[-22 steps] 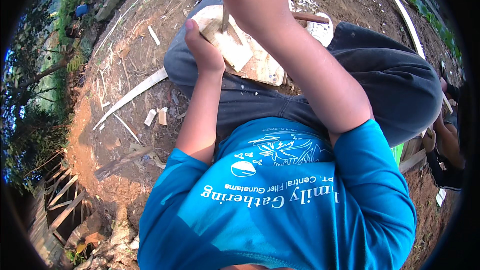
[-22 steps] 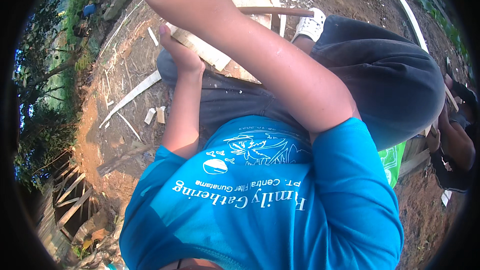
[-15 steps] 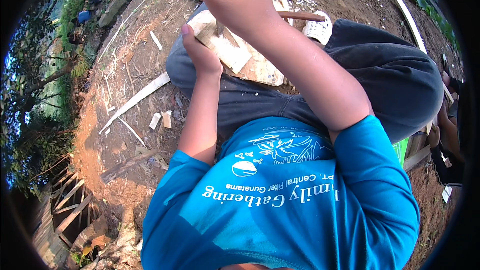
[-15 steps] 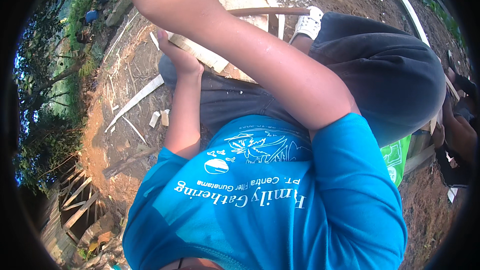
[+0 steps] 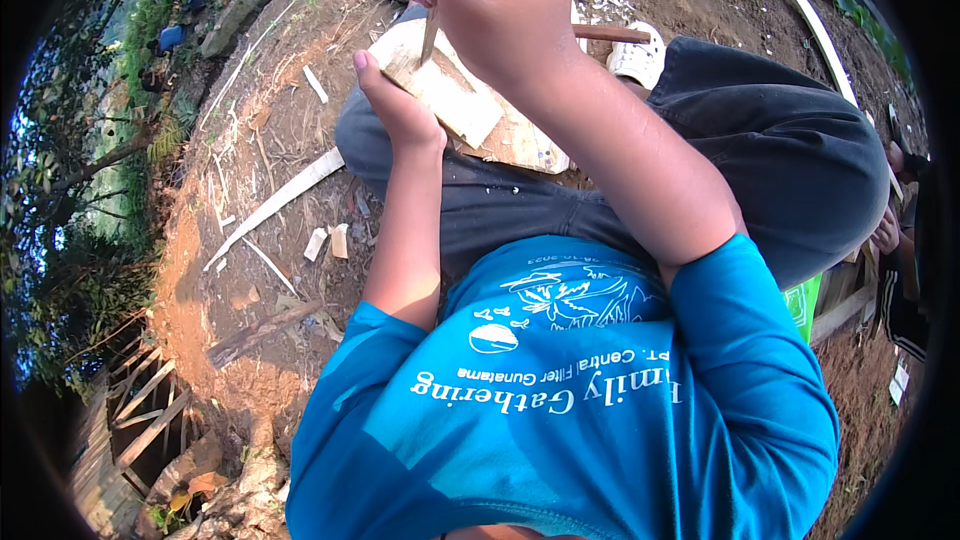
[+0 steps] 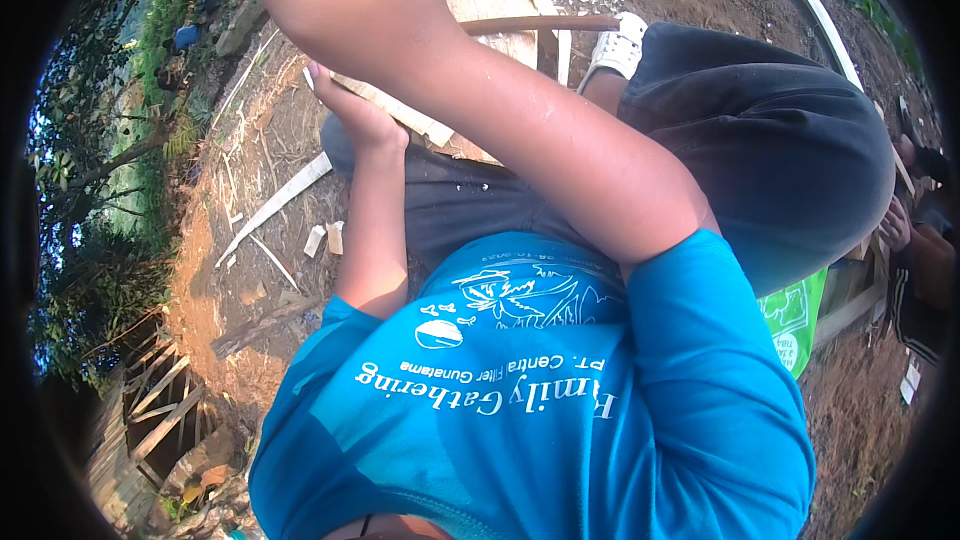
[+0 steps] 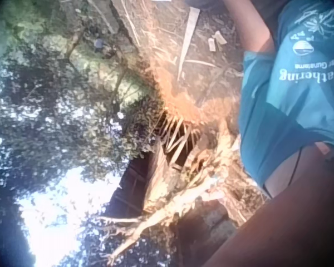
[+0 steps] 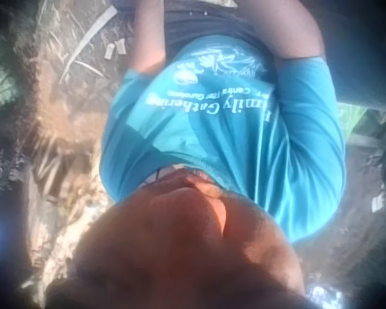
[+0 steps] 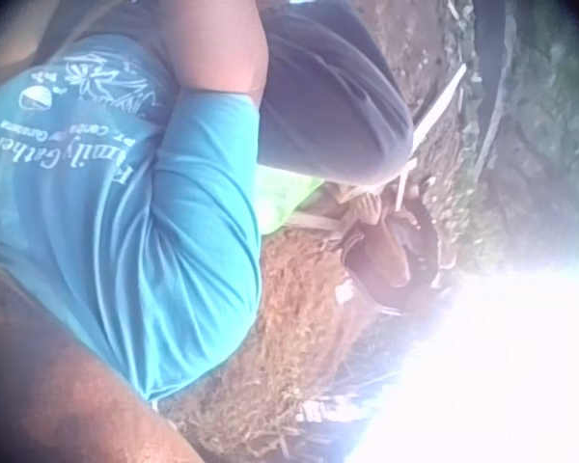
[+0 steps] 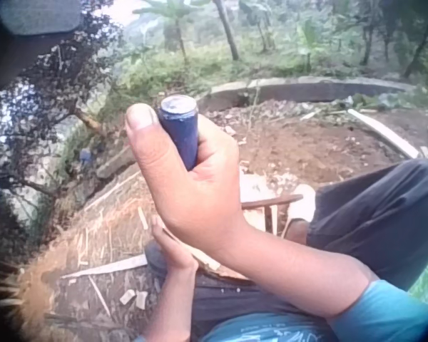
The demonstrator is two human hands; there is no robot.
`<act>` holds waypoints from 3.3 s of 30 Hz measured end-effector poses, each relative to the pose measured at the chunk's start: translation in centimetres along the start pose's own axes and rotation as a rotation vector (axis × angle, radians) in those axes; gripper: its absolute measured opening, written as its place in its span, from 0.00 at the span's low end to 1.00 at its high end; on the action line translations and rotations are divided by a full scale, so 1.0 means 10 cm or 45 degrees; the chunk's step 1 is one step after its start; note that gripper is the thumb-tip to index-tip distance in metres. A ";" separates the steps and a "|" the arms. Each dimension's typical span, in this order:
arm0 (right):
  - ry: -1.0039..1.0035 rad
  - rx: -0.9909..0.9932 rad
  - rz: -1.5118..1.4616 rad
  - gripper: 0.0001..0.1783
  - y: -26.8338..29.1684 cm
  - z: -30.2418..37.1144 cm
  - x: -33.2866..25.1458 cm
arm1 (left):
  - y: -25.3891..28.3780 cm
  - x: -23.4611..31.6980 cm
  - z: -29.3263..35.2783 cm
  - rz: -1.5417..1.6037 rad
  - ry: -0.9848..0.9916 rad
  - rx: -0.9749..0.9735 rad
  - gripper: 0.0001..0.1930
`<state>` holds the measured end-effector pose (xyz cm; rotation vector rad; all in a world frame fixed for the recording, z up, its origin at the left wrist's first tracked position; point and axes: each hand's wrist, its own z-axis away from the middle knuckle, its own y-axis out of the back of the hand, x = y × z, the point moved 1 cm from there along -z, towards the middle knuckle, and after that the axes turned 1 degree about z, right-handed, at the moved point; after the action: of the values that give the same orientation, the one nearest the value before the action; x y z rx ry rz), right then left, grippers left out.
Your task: The person carves a wooden block using a chisel and hammer while sitting on the ground.
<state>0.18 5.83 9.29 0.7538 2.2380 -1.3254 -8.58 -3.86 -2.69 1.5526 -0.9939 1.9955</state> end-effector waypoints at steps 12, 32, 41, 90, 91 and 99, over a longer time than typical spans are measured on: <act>-0.079 -0.013 -0.076 0.17 0.06 0.10 0.20 | -0.02 0.11 -0.10 0.187 0.317 0.088 0.37; 0.473 -0.120 0.163 0.09 -0.27 -0.01 -0.01 | -0.29 0.39 0.50 0.307 0.625 0.006 0.44; -0.166 -0.158 0.168 0.15 -0.36 0.04 -0.36 | -0.32 0.36 0.63 0.102 0.358 -0.022 0.31; -0.122 -0.144 -0.016 0.14 0.02 0.14 -0.41 | -0.17 0.48 0.37 0.299 0.290 -0.066 0.32; -0.125 -0.167 -0.031 0.14 -0.01 0.13 -0.40 | -0.16 0.49 0.38 0.281 0.289 -0.134 0.31; -0.071 -0.320 -0.058 0.13 -0.23 0.01 -0.15 | -0.30 0.40 0.51 -0.027 0.110 -0.093 0.26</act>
<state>-0.13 4.49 11.67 0.5723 2.3316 -1.0438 -4.33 -6.11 2.56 1.4208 -1.0008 1.9714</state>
